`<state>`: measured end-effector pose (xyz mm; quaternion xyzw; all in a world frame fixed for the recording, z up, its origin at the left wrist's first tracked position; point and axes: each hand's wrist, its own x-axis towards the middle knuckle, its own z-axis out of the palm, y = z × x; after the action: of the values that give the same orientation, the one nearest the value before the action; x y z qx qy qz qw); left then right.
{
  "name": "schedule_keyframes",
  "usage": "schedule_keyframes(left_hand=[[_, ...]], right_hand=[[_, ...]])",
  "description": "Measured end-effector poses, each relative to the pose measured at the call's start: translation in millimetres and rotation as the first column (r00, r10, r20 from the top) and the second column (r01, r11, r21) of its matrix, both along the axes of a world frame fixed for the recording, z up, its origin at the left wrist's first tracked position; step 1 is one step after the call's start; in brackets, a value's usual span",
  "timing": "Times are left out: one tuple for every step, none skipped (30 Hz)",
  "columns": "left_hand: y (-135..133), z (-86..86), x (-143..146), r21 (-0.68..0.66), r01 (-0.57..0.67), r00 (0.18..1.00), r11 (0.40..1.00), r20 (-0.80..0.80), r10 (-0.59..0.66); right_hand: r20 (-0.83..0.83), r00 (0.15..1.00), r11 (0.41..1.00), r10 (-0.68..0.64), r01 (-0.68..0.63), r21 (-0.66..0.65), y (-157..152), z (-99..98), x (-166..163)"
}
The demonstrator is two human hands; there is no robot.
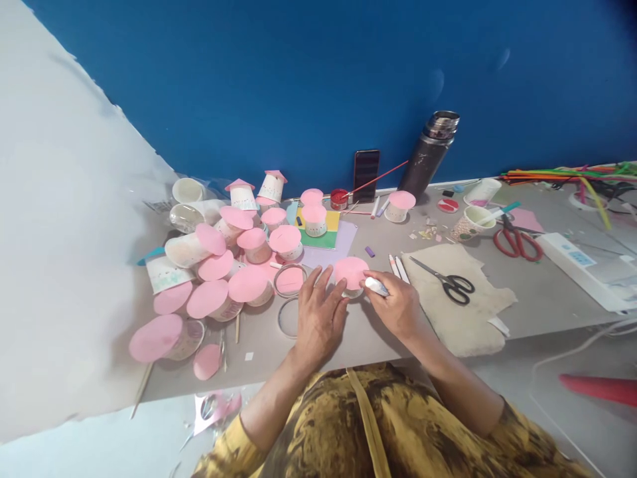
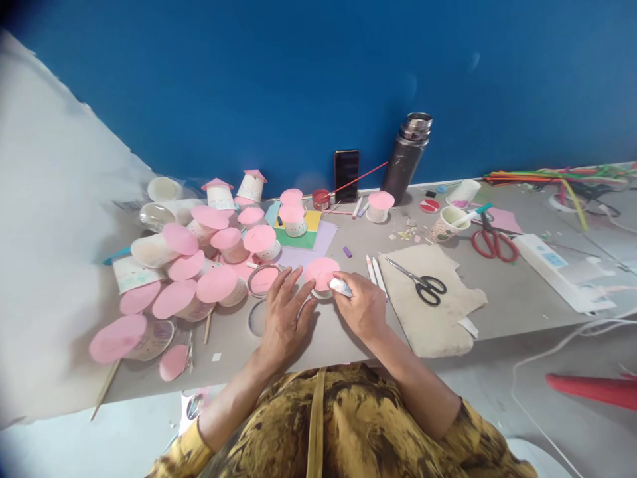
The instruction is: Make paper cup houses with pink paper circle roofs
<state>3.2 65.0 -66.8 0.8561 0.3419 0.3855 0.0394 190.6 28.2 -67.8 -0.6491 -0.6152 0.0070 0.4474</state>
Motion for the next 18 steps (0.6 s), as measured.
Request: schedule_keyframes(left_hand=[[0,0.3,0,0.002,0.003,1.000,1.000,-0.004,-0.003],[0,0.8,0,0.002,0.006,1.000,1.000,-0.007,-0.006],[0,1.5,0,0.002,0.008,1.000,1.000,-0.010,-0.008],[-1,2.3,0,0.002,0.009,1.000,1.000,-0.012,-0.009],[-1,3.1,0,0.000,0.009,1.000,1.000,-0.013,-0.009],[-1,4.0,0,-0.003,0.008,1.000,1.000,-0.012,-0.008],[-1,4.8,0,-0.009,0.005,1.000,1.000,-0.010,-0.005],[-2,5.5,0,-0.019,0.001,1.000,1.000,-0.007,-0.001],[-1,6.1,0,-0.027,-0.005,1.000,1.000,-0.003,0.005],[-1,6.5,1,-0.035,-0.011,1.000,0.999,0.001,0.011],[-1,6.7,1,-0.042,-0.018,1.000,0.999,0.004,0.018],[-1,6.7,2,-0.046,-0.024,1.000,0.999,0.004,0.025],[0,6.5,3,-0.048,-0.030,1.000,0.998,0.000,0.030],[0,6.2,3,-0.048,-0.034,0.999,0.998,-0.008,0.034],[0,5.9,4,-0.046,-0.036,0.999,0.998,-0.018,0.035],[1,5.6,5,-0.044,-0.037,0.999,0.998,-0.029,0.036],[1,5.4,5,-0.040,-0.037,0.999,0.999,-0.041,0.036],[1,5.2,5,-0.035,-0.038,0.998,0.999,-0.051,0.036]], right_hand=[[0.011,1.000,1.000,-0.001,0.001,-0.005,1,-0.1,0],[0.015,1.000,1.000,-0.003,0.003,-0.006,1,-0.2,0],[0.017,1.000,1.000,-0.006,0.006,-0.005,1,-0.3,0],[0.020,1.000,1.000,-0.007,0.007,-0.005,1,-0.4,0],[0.022,1.000,1.000,-0.007,0.007,-0.004,1,-0.4,0],[0.022,1.000,1.000,-0.006,0.006,-0.003,1,-0.4,0],[0.020,1.000,1.000,-0.005,0.005,0.001,1,-0.1,0],[0.017,1.000,1.000,-0.007,0.007,0.008,2,0.5,0],[0.011,1.000,1.000,-0.009,0.009,0.013,3,1.3,1],[0.001,1.000,1.000,-0.009,0.009,0.014,4,2.5,2],[-0.012,1.000,1.000,-0.006,0.006,0.009,5,3.8,3],[-0.026,1.000,1.000,-0.002,0.002,-0.002,7,5.3,4],[-0.041,0.999,1.000,0.001,-0.002,-0.018,9,6.7,5],[-0.054,0.999,0.999,0.005,-0.008,-0.041,11,7.9,6],[-0.061,0.998,0.998,0.011,-0.015,-0.067,12,8.8,7],[-0.061,0.998,0.995,0.017,-0.023,-0.093,14,9.2,8],[-0.058,0.998,0.992,0.027,-0.034,-0.118,15,9.2,9],[-0.051,0.998,0.989,0.041,-0.048,-0.139,15,8.8,9]])
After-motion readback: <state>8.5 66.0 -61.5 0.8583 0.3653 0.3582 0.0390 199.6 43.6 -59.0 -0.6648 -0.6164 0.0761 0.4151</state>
